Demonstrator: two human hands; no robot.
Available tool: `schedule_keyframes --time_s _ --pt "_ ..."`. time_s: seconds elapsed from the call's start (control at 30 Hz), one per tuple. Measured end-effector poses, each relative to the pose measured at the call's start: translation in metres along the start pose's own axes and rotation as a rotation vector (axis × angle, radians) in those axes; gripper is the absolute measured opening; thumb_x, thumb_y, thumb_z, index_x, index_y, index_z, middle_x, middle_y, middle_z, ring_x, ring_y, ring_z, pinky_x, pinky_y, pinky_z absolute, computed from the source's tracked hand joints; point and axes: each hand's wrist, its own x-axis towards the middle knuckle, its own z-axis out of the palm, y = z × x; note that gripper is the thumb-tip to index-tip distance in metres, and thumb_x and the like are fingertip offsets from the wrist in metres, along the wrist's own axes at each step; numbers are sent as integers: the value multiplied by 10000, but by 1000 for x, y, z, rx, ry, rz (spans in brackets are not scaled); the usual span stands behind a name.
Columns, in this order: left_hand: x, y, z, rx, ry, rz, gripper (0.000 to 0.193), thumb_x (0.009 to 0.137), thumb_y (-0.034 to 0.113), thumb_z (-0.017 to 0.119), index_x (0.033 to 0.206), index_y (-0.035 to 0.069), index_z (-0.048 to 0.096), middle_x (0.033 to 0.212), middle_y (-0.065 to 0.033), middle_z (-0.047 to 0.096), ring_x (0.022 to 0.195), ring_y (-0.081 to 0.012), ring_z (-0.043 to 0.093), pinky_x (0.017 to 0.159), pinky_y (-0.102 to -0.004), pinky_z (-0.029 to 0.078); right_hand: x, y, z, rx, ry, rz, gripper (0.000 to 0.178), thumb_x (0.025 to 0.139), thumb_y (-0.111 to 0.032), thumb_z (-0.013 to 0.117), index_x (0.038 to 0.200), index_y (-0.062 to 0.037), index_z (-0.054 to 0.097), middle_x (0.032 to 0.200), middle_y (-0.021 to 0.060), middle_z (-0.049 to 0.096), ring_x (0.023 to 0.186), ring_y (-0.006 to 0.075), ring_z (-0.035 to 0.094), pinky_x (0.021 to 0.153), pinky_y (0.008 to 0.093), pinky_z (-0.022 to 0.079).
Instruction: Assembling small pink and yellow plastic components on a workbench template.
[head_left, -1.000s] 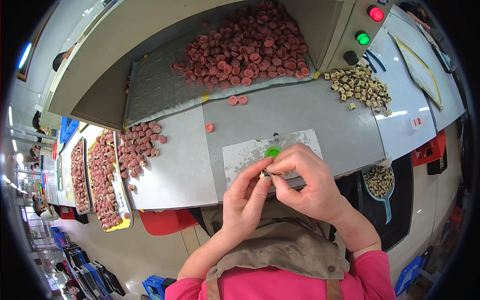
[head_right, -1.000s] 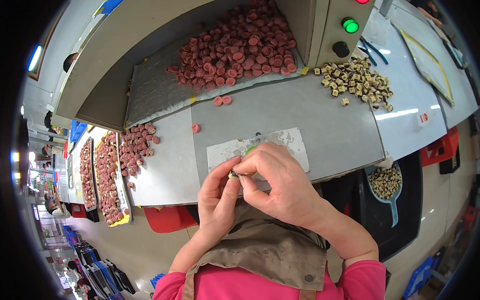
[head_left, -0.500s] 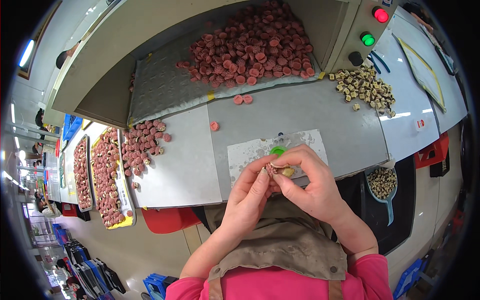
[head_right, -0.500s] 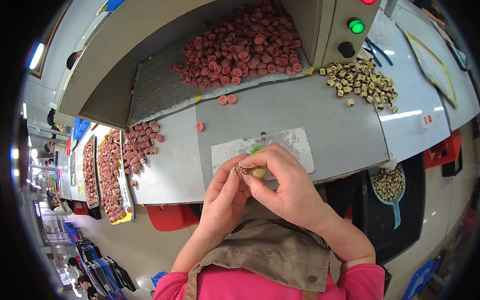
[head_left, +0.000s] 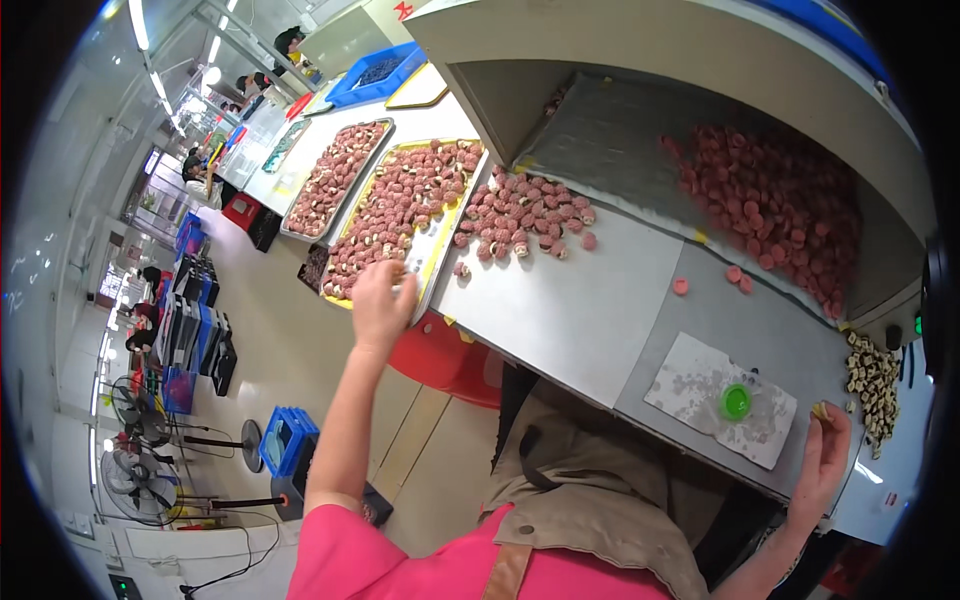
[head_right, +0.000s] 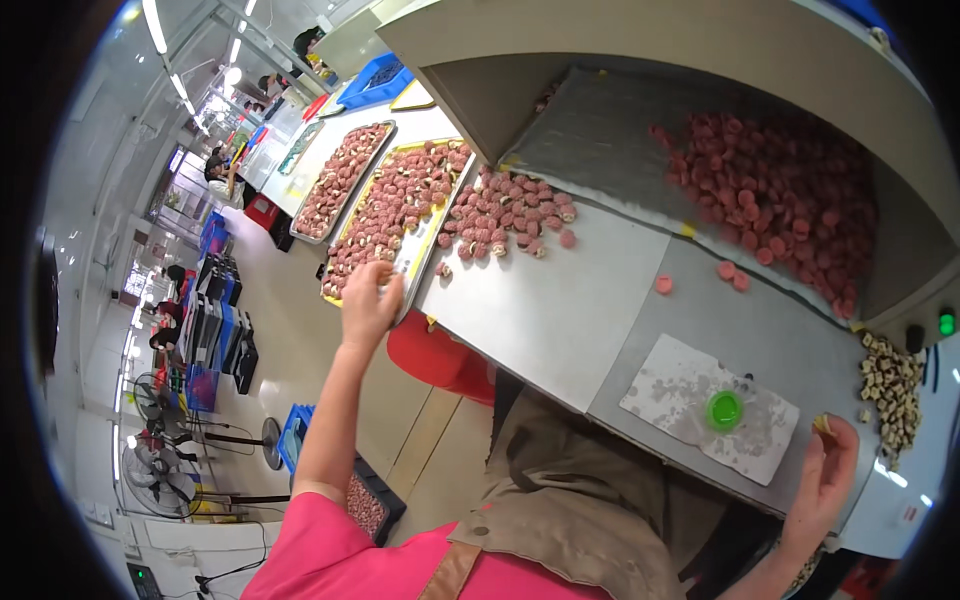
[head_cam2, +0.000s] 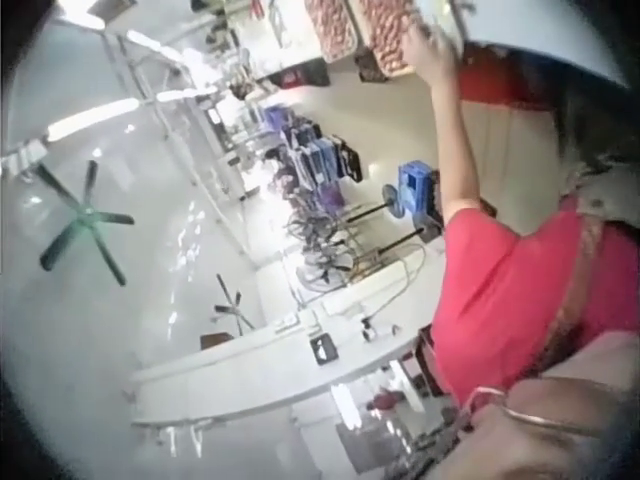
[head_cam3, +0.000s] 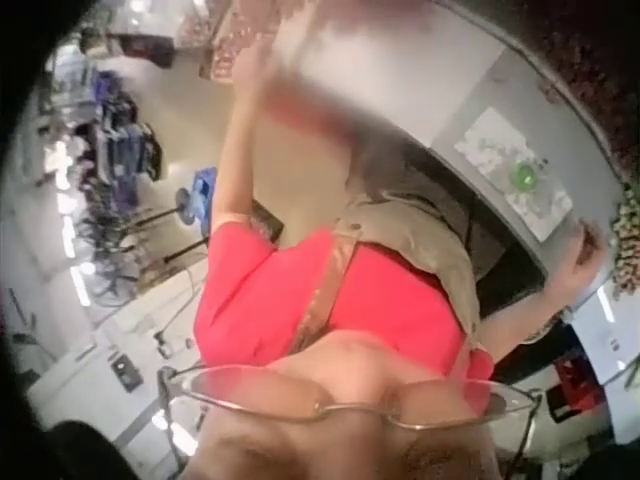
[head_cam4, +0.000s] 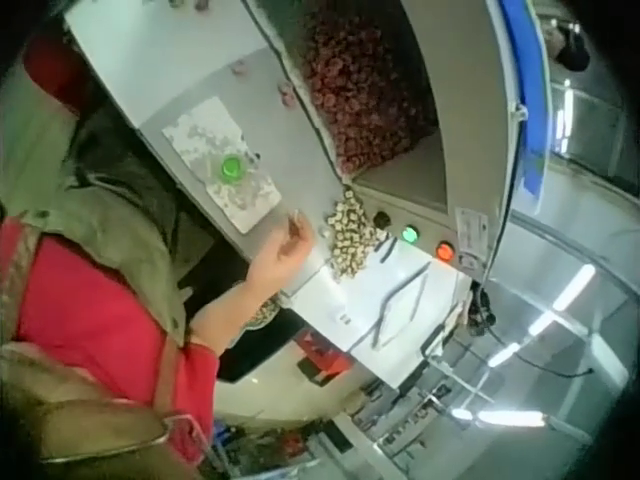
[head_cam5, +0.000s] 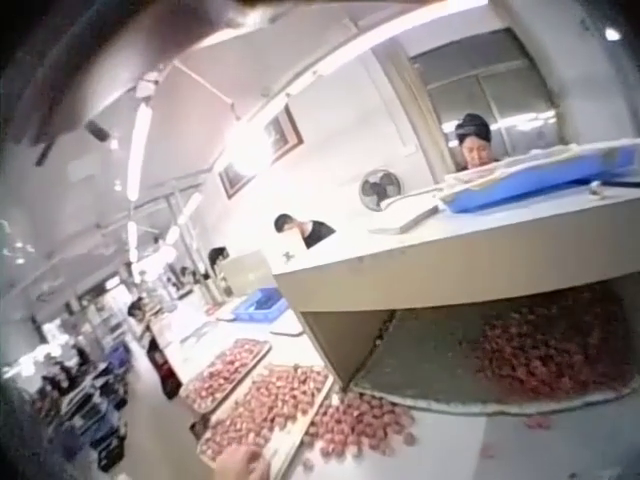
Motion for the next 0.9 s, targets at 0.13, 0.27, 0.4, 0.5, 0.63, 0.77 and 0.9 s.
schedule_keyframes --time_s 0.13,0.27,0.4,0.5,0.63,0.77,0.9 --pt "7 -12 3 103 111 74 190 829 159 632 971 35 609 886 -118 598 763 -258 586 676 -370 464 2 5 -14 -59 53 22 214 937 -55 507 1148 -16 512 1063 35 548 1001 108 506 917 240 374" --pt "36 69 20 -268 41 -33 192 829 114 623 1002 32 609 914 -112 594 791 -238 589 694 -352 466 -2 10 -21 -96 139 63 202 928 -51 525 1128 -19 526 1048 26 555 985 95 512 889 228 387" --pt "62 182 57 -692 -158 286 211 804 110 642 985 12 597 895 -136 578 788 -276 583 671 -355 468 -7 0 -25 -164 100 100 187 923 -57 537 1106 -19 535 1036 24 562 962 96 520 872 232 401" --pt "59 247 59 -865 -342 481 188 833 103 623 1000 20 598 923 -94 566 771 -219 570 665 -315 461 -9 -9 -24 -261 81 60 186 906 -48 553 1089 -19 543 1008 21 575 936 99 530 859 231 409" --pt "46 282 57 -862 -574 598 144 817 72 633 947 26 589 890 -87 534 761 -194 548 665 -288 446 8 -8 -37 -422 74 31 204 875 -37 575 1076 -9 556 975 38 580 900 116 544 834 241 423" --pt "26 283 43 -942 -579 460 158 808 30 643 953 24 580 902 -68 506 752 -165 541 669 -276 449 39 4 -54 -573 128 -46 184 869 -47 575 1047 0 579 941 86 574 851 173 567 787 272 444" --pt "5 280 36 -1350 -620 123 125 841 13 622 956 20 575 974 -20 512 790 -106 510 698 -247 448 78 16 -52 -669 190 -144 164 846 -63 599 1000 -9 602 917 109 578 850 237 570 777 311 452"
